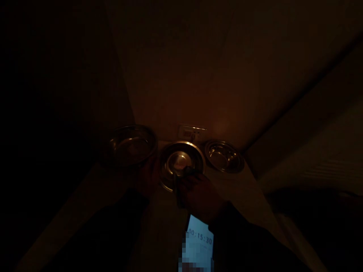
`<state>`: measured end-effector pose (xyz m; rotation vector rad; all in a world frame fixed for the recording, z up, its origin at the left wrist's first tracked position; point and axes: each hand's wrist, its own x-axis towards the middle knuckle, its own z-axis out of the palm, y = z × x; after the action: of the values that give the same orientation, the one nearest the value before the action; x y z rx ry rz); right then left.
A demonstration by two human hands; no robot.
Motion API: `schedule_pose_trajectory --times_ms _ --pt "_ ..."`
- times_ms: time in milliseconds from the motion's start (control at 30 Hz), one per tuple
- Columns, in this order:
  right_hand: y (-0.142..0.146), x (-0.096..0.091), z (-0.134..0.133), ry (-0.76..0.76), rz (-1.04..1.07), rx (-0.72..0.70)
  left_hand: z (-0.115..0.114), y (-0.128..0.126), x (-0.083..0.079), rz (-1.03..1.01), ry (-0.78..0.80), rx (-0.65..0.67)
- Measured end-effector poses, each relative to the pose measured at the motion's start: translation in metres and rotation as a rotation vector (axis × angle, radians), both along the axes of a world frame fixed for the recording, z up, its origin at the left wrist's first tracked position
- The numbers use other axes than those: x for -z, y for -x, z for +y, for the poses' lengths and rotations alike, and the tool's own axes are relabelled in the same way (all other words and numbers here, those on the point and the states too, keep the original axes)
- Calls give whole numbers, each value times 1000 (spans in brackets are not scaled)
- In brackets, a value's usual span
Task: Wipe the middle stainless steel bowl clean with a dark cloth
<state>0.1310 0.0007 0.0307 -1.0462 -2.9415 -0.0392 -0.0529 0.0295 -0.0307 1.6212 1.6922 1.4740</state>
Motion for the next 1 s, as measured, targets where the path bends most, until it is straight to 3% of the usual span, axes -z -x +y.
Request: schedule_pose_trajectory --times_ms 467,833,1000 --pt "35 10 -3 43 54 117 -4 -6 -9 -13 -29 28" --pt "0 1 -2 -87 -49 19 -2 -3 -4 -14 -37 40" --pt "3 6 -3 -55 -31 42 -3 -5 -8 -14 -46 63"
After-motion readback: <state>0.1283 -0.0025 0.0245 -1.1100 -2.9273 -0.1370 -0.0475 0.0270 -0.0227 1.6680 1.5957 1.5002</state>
